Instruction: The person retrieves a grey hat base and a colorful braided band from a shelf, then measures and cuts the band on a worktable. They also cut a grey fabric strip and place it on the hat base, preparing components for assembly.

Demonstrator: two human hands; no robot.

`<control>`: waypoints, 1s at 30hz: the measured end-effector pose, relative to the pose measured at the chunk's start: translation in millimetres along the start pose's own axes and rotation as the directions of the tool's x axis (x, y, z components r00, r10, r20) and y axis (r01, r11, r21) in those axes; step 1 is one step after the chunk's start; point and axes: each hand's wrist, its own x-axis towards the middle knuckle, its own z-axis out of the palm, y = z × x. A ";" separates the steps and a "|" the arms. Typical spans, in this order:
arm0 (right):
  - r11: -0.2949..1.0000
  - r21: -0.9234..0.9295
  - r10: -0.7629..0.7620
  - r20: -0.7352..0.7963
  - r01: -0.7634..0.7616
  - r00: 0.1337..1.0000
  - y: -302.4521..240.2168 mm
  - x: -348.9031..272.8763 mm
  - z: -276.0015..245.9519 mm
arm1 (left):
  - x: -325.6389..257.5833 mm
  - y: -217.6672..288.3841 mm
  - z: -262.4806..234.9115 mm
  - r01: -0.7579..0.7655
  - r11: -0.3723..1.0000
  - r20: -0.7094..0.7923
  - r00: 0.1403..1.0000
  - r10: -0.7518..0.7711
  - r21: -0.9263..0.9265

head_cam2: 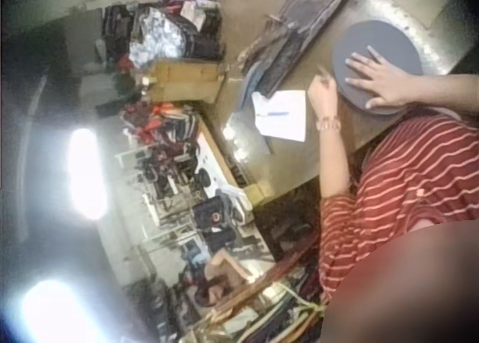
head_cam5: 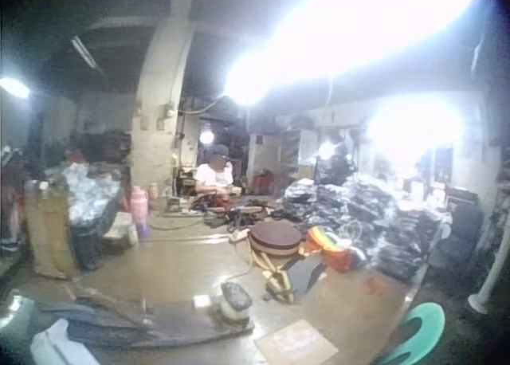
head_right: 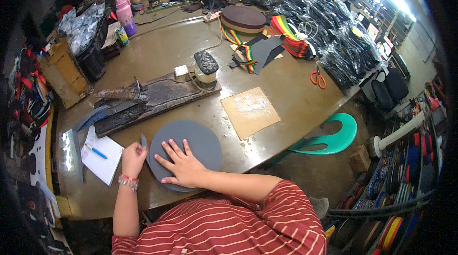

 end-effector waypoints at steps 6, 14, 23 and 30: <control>0.999 -0.030 0.037 0.025 -0.037 0.999 -3.4 3.5 -2.0 | 19.6 11.9 24.8 0.073 0.953 0.050 0.997 -0.061 -0.295; 1.000 -0.015 0.008 -0.257 -0.012 0.966 -16.0 -31.2 -42.9 | 12.0 17.2 30.1 -0.071 0.989 0.017 0.997 0.074 -0.133; 0.772 0.457 0.612 -0.342 -0.442 0.713 51.7 -52.8 -31.7 | 13.0 14.8 33.2 -0.033 0.974 0.047 0.998 0.044 -0.223; 0.755 0.656 0.545 -0.630 0.003 0.553 54.2 -31.3 -6.6 | 15.3 51.9 -19.0 0.003 0.614 -0.021 0.999 -0.032 -0.789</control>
